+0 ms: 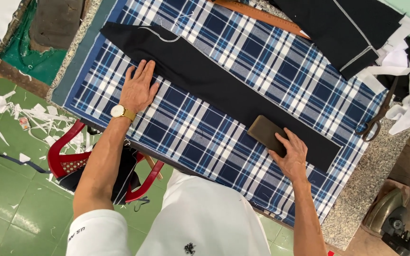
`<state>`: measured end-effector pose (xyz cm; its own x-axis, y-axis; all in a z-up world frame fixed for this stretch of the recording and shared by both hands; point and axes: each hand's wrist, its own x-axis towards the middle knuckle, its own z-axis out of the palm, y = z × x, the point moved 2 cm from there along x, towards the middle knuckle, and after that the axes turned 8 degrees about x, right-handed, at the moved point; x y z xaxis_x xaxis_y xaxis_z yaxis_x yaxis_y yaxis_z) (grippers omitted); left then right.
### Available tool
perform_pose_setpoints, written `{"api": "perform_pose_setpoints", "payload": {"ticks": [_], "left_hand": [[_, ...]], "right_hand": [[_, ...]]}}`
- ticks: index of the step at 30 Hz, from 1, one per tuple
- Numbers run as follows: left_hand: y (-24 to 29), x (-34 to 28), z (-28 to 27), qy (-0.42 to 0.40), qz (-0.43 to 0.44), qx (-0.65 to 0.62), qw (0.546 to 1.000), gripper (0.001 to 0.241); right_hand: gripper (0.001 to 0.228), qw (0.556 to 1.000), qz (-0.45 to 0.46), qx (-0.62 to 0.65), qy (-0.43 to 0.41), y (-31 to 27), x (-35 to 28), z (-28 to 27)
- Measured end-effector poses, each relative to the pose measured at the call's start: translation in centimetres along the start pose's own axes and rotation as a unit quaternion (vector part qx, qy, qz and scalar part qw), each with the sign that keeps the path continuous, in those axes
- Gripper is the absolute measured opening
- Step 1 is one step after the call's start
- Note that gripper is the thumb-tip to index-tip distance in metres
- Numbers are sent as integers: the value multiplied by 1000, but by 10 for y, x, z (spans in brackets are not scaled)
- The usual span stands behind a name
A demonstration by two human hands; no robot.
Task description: The person irons a long black fabric piece on a plaid-covered table, repeatedly folding and pressing sections with a steam iron and a wooden pressing block. The person adjusts the fabric, uses the block to press seams, and continues ironing different areas until the end of the clip.
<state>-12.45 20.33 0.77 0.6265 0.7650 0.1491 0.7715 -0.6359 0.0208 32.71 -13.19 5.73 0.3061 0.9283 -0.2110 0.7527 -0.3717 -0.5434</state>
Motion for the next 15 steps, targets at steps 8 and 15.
{"api": "perform_pose_setpoints", "payload": {"ticks": [8,15], "left_hand": [[-23,-2,3,26,17,6,999,54],[-24,-8,4,38,27,-3,999,49]], "right_hand": [[64,1000,1,11,6,1,1,2],[63,1000,-5,20,21,-2,0,2]]}}
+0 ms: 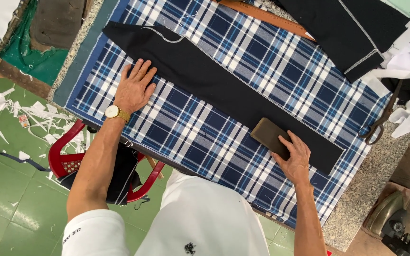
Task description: The person irons a long black fabric piece on a plaid-covered table, repeatedly folding and pressing sections with a steam iron and a wooden pressing block. The person adjusts the fabric, uses the block to press seams, and continues ironing different areas until the end of the clip.
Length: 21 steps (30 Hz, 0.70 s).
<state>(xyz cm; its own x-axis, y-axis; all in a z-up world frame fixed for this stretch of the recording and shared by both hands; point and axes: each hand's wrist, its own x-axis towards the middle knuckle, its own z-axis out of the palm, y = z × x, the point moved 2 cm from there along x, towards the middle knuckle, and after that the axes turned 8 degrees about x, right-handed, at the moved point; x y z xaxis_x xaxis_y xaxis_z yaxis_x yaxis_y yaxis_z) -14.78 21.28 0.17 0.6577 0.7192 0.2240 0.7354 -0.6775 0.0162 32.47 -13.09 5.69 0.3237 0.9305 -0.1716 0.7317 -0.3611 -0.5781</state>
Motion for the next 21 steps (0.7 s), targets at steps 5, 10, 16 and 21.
{"api": "perform_pose_setpoints", "payload": {"ticks": [5,10,16,21], "left_hand": [[-3,-2,-2,-3,3,29,1000,49],[-6,-3,1,18,13,57,998,47],[-13,4,10,46,11,60,997,48],[-11,18,-7,79,28,49,995,45]], "right_hand": [[62,1000,1,0,5,-1,0,0],[62,1000,9,-2,-3,-6,0,-2],[62,1000,12,-8,-1,-7,0,-3],[61,1000,14,-10,-2,-10,0,-4]]}}
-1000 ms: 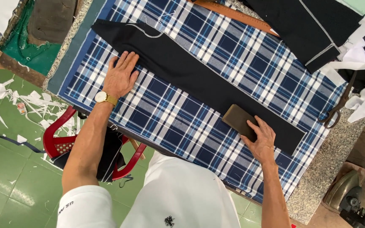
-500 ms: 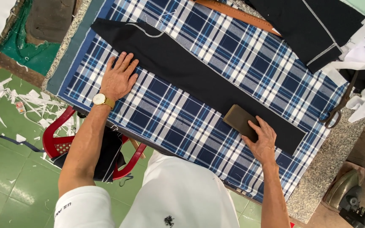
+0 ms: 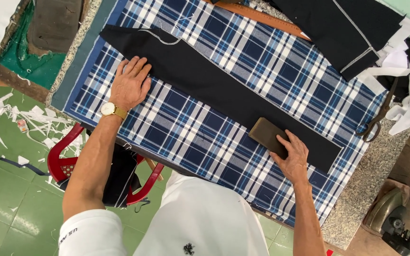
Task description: The person irons a long black fabric piece on a plaid-covered table, repeatedly folding and pressing sections with a steam iron and a wooden pressing block. The person adjusts the fabric, uses the block to press seams, and continues ironing different areas until the end of the clip.
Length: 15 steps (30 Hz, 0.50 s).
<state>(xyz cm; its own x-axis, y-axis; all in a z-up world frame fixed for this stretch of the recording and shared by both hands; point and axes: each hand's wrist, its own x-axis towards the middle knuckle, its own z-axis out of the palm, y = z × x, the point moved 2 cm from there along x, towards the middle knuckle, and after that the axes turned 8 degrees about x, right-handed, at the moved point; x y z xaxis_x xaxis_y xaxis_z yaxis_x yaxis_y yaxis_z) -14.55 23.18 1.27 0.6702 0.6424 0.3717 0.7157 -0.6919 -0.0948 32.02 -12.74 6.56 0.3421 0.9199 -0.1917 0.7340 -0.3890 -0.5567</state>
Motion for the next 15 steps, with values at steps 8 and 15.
{"api": "perform_pose_setpoints", "payload": {"ticks": [8,15], "left_hand": [[17,7,-3,-39,49,-24,998,51],[15,-1,8,-71,48,-48,995,57]], "right_hand": [[61,1000,4,8,-3,1,0,0],[61,1000,8,9,-6,1,1,0]]}}
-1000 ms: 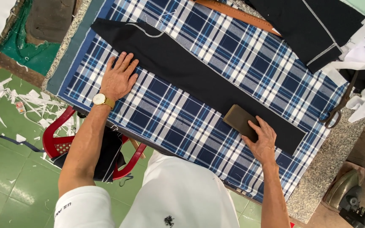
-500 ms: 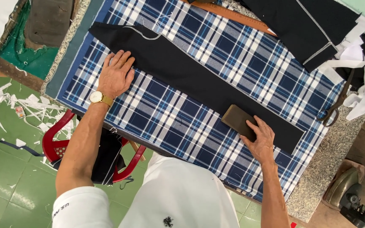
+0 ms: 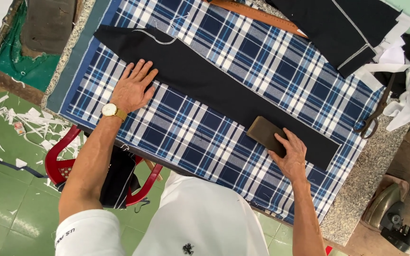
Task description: The person irons a long black fabric piece on a plaid-covered table, repeatedly folding and pressing sections with a steam iron and a wooden pressing block. The person adjusts the fabric, uses the block to press seams, and continues ironing different areas until the end of the clip.
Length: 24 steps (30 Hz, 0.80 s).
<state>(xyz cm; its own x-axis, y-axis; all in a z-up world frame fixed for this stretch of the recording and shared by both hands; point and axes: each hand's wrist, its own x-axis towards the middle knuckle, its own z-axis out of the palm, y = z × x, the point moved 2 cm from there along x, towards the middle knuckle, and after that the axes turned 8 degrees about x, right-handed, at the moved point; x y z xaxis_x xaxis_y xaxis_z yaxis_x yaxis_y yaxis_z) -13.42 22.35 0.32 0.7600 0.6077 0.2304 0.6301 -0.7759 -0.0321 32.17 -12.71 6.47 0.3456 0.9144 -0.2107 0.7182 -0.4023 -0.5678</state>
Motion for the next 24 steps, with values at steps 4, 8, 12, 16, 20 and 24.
{"api": "perform_pose_setpoints", "payload": {"ticks": [4,8,12,16,20,24], "left_hand": [[8,1,-6,1,-1,-5,1000,58],[14,-2,-7,3,-6,-21,1000,60],[30,-3,-15,11,-4,-7,1000,60],[53,-2,-26,20,4,-17,1000,60],[83,-3,-32,46,8,-40,998,57],[123,-2,-39,82,17,-55,995,51]], "right_hand": [[61,1000,0,-3,5,-3,-1,0],[62,1000,-9,-10,9,0,-1,1],[61,999,-19,-20,19,5,-1,4],[58,999,-17,-12,28,2,-1,3],[58,999,-28,-30,29,3,-1,4],[57,998,-45,-36,27,11,-1,6]]}}
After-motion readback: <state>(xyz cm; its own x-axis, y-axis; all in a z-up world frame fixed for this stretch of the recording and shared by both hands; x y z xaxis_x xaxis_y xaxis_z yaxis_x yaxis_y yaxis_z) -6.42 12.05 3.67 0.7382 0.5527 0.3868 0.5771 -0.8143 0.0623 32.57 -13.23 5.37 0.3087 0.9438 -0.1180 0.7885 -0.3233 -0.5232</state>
